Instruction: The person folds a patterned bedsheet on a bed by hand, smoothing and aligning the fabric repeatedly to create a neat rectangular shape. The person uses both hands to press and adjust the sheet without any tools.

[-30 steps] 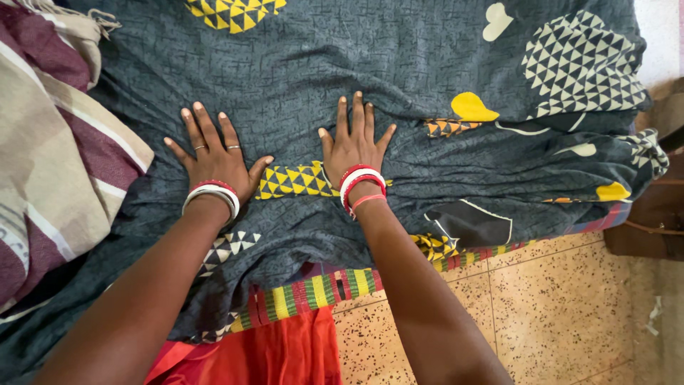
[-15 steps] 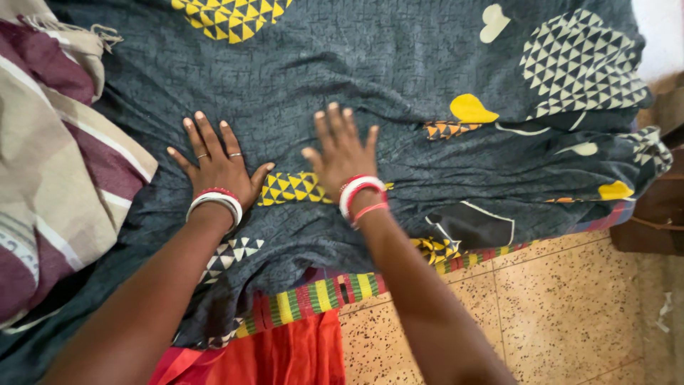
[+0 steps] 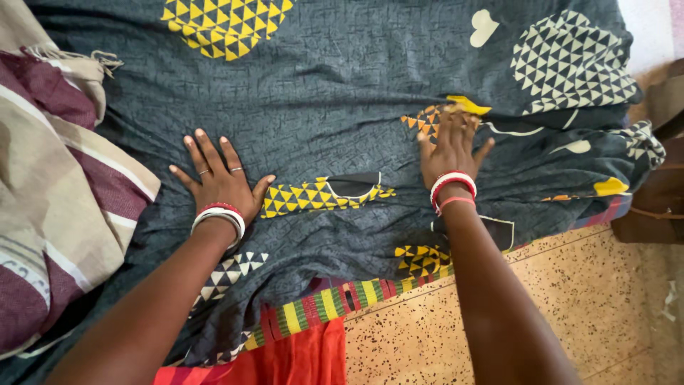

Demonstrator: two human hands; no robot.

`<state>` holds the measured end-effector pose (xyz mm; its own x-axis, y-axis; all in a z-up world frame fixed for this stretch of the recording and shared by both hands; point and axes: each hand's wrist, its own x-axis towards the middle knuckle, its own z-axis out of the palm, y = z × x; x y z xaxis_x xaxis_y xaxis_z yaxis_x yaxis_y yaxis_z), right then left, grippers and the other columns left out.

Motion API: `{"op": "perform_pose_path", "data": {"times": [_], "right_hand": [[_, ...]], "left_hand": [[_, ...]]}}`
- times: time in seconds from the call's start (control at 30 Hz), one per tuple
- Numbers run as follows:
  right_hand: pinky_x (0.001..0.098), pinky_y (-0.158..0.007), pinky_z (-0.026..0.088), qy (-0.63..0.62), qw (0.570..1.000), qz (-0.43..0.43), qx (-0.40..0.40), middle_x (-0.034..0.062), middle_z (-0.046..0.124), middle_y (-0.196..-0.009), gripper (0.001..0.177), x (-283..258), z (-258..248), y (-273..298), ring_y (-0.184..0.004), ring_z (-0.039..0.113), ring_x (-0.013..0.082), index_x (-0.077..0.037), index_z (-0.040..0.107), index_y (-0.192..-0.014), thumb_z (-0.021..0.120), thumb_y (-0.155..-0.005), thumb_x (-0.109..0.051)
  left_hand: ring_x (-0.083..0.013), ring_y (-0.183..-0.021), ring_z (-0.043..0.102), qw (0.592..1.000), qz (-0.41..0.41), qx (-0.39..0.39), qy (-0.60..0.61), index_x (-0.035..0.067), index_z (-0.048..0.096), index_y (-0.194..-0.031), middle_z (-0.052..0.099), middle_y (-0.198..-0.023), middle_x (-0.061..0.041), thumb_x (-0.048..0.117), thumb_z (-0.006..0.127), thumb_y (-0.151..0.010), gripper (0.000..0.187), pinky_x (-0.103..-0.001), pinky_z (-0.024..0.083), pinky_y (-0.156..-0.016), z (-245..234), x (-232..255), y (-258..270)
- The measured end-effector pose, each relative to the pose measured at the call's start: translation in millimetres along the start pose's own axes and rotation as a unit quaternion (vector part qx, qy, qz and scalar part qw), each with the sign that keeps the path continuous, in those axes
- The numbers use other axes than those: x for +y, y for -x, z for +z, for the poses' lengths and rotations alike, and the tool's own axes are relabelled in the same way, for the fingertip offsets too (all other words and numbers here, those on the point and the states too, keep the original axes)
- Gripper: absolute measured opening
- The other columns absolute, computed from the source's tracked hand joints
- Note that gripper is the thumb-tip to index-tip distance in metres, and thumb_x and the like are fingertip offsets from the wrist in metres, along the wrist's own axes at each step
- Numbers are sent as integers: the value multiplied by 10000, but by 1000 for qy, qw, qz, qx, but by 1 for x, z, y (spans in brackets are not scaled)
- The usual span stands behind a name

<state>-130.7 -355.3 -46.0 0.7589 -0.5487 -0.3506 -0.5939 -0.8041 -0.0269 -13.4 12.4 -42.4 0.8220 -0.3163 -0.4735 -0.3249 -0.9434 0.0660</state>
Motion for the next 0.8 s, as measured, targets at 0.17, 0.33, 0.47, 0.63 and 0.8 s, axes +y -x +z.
{"op": "perform_pose_path", "data": {"times": [0.17,0.33,0.47,0.63,0.8], "right_hand": [[694,-1190,47,-21,990,136,-7,181,88,-1706,802,-9,15,12,-1569,40,349,-96,181,-1638,365,-1020,-574],[715,-1178,41,6,998,40,-50,189,61,-1705,808,-42,19,53,-1570,15,408,-99,194,-1628,335,-1026,-619],[717,-1174,37,-31,996,-45,-67,165,66,-1705,828,-69,17,85,-1554,18,428,-132,202,-1628,339,-996,-649],[723,-1176,64,-68,978,-175,-92,151,115,-1713,824,-75,4,119,-1566,59,443,-212,226,-1636,456,-976,-648],[712,-1187,105,-118,946,-295,-70,150,186,-1689,866,-69,-16,135,-1553,118,443,-285,318,-1605,608,-884,-667]], "left_hand": [[-499,-1523,-136,1000,3,-2,4,-60,148,-1596,-84,-1645,-354,713,478,-905,1088,-812,-1,-1088,-3,0,2],[-492,-1521,-134,1000,3,-19,21,-59,151,-1592,-72,-1647,-346,729,478,-905,1094,-802,-12,-1102,-9,-2,3],[-496,-1518,-126,999,5,-38,37,-44,155,-1590,-72,-1643,-334,730,490,-893,1094,-786,-9,-1109,-13,-8,3],[-455,-1553,2,996,46,-3,74,-4,312,-1562,55,-1671,-287,640,552,-917,943,-771,38,-1137,-10,-12,23],[-435,-1552,140,977,144,17,157,50,539,-1349,174,-1669,-244,597,638,-906,711,-778,78,-1151,-13,-2,50]]}}
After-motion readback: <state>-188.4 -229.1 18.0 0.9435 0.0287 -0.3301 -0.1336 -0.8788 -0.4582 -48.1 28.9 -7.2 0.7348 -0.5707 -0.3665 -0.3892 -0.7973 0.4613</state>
